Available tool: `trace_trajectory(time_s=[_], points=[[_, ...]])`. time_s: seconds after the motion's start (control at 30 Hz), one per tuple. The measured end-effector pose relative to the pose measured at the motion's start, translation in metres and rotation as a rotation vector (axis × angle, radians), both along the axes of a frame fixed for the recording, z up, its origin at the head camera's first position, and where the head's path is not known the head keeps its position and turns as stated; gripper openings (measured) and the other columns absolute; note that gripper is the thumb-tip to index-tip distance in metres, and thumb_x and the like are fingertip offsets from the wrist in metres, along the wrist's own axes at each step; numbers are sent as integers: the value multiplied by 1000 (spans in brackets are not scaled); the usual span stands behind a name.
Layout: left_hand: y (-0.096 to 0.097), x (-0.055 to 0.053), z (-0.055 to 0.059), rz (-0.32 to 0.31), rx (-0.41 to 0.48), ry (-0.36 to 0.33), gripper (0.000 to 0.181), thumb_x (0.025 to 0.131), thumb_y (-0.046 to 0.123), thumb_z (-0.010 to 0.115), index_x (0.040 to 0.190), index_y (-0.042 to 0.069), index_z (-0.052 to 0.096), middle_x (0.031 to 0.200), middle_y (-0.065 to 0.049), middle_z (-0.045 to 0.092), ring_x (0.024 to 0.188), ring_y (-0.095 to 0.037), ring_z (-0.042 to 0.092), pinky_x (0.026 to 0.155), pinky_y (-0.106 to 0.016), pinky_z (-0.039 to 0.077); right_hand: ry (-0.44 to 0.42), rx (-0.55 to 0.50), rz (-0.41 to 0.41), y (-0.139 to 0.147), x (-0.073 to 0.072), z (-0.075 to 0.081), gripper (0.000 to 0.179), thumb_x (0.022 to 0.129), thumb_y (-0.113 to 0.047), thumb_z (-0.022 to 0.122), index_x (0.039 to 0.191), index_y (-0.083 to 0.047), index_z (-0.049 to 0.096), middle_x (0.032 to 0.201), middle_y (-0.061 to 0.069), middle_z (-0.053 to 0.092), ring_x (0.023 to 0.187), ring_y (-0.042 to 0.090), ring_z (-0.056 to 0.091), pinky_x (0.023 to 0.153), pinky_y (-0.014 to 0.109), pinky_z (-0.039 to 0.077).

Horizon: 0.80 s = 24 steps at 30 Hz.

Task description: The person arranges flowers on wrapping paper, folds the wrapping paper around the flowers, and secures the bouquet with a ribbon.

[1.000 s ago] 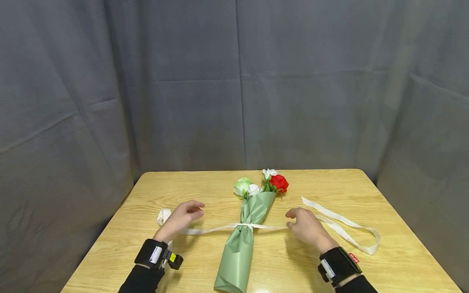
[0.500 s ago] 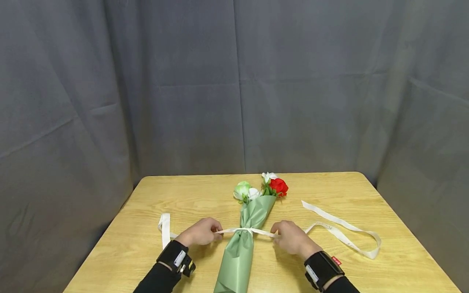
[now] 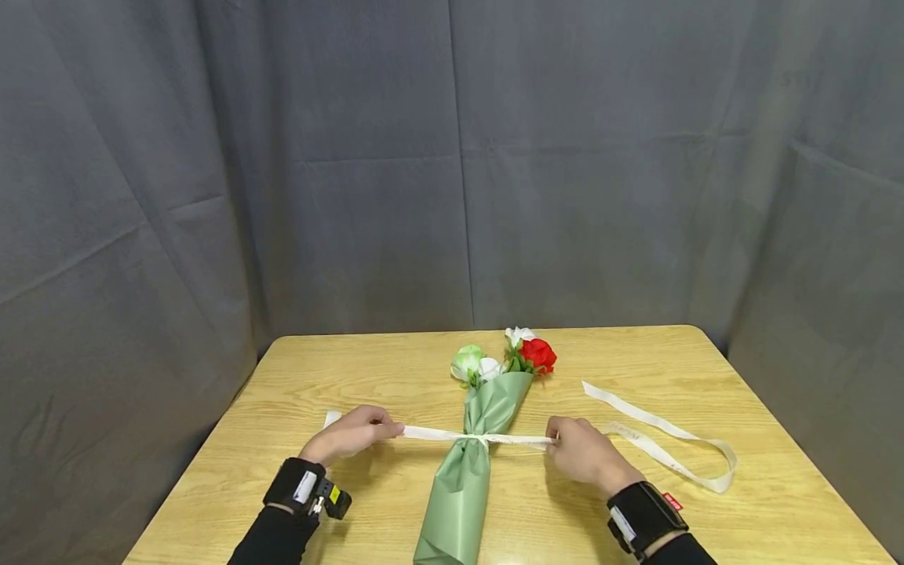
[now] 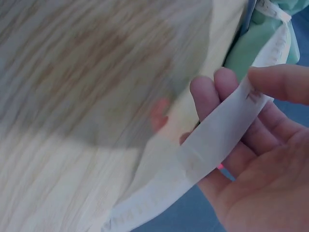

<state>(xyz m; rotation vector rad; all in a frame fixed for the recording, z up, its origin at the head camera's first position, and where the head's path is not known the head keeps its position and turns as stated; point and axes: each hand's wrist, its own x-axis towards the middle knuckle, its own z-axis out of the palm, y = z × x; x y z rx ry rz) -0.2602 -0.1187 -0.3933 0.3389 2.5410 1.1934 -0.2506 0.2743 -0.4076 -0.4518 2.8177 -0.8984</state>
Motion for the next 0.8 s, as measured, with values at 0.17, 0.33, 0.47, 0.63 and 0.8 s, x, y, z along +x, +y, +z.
trace_trajectory(time_s=[0.17,0.33,0.47,0.63,0.8], points=[[-21,1,4,39,16,-21,38,98,33,66,79,1,63,66,3,40,54,-13,32,55,-28,29,13,41,-7,15,1,4,5,96,-9,65,97,-6,67,79,0,57,60,14,38,57,32,32],[-42,1,7,54,126,-53,39,98,34,67,75,2,62,70,-1,48,57,-16,37,58,-30,34,-8,45,-1,27,2,7,13,99,-14,63,89,-7,64,68,-2,44,58,13,36,57,31,30],[-53,3,11,66,264,-50,40,99,31,66,72,4,56,80,-5,54,73,-25,49,72,-37,42,-33,-1,-1,35,3,8,29,100,-17,63,76,-11,50,65,-2,32,57,13,29,57,29,25],[-55,4,12,158,456,-49,38,100,27,65,73,3,53,89,-5,50,97,-33,50,93,-46,38,-72,-95,0,42,2,10,38,102,-22,62,70,-13,43,63,-3,29,54,12,24,55,27,24],[-47,2,19,150,722,-17,31,103,18,59,73,9,58,81,0,48,87,-23,48,97,-43,35,-131,-181,6,45,2,17,36,102,-29,61,73,-8,55,56,-4,34,49,10,26,51,26,27]])
